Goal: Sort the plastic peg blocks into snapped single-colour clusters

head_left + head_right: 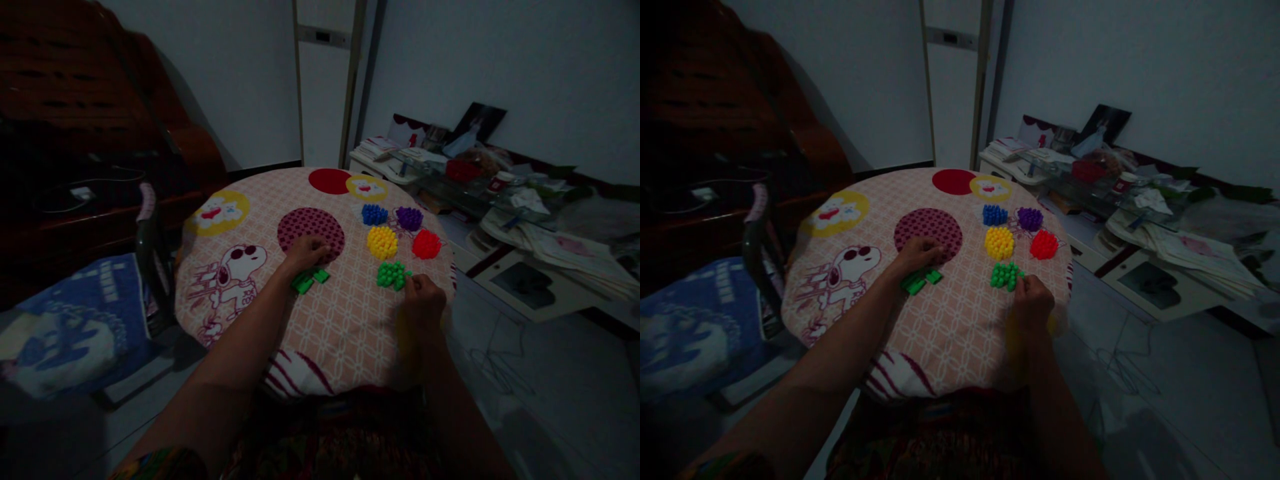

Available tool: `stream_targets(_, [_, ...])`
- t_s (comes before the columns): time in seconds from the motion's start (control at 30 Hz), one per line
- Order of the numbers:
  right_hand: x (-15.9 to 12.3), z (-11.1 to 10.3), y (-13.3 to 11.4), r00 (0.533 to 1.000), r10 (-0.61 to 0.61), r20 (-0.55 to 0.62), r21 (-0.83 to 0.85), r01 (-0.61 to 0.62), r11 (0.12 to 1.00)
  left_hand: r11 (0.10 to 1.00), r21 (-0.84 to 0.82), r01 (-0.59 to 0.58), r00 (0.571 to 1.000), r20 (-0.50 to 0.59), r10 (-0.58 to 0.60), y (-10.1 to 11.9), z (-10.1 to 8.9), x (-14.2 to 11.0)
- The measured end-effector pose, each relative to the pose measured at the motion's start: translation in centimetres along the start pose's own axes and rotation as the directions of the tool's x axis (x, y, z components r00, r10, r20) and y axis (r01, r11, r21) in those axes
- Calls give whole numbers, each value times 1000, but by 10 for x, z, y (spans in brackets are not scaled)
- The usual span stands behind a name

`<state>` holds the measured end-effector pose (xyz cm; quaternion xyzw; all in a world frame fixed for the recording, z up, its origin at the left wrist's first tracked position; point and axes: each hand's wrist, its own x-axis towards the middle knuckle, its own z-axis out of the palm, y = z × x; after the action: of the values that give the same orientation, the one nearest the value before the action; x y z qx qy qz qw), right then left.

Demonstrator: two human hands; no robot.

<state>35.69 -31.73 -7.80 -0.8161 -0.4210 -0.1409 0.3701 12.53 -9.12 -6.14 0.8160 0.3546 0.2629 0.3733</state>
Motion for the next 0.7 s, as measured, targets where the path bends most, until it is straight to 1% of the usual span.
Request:
stream_targets(0.13, [1, -6, -2, 999, -35, 42, -63, 38, 997, 1000, -11, 9, 999, -44, -10, 3, 0, 0])
stream_targets(0.2, [1, -12, -6, 999, -38, -3, -70, 38, 997, 997, -78, 20, 996, -80, -27, 5, 1, 0])
stream_targets(0.27, [1, -18, -15, 996, -50, -79, -41, 47, 998, 982, -183, 34, 993, -108, -54, 6, 2, 0])
stream_targets(0.3, [0, -20, -22, 993, -69, -99, -7, 68, 998, 970, -239, 44, 991, -116, -73, 7, 2, 0])
stream_targets(0.33, [-1, -20, -30, 990, -103, -93, 38, 107, 994, 955, -293, 56, 988, -119, -95, 8, 2, 0])
stream_targets(0.37, [-3, -18, -40, 987, -153, -54, 96, 157, 983, 939, -336, 69, 987, -116, -114, 9, 3, 0])
stream_targets(0.4, [-5, -14, -52, 976, -216, 13, 161, 211, 964, 927, -366, 79, 986, -111, -128, 10, 3, 0])
stream_targets(0.43, [-7, -8, -65, 954, -285, 95, 222, 259, 940, 918, -387, 83, 985, -110, -135, 10, 3, 0])
stream_targets(0.5, [-11, 7, -91, 878, -393, 273, 292, 313, 904, 911, -404, 79, 983, -120, -139, 9, 2, 1])
stream_targets(0.57, [-14, 25, -116, 807, -419, 416, 249, 341, 906, 925, -373, 65, 983, -137, -124, 6, 1, 1])
stream_targets(0.6, [-13, 34, -127, 780, -417, 467, 213, 358, 909, 938, -341, 55, 983, -148, -111, 4, 0, 2])
stream_targets(0.7, [-10, 54, -150, 716, -389, 580, 123, 395, 910, 976, -217, 29, 983, -169, -67, -3, -2, 3])
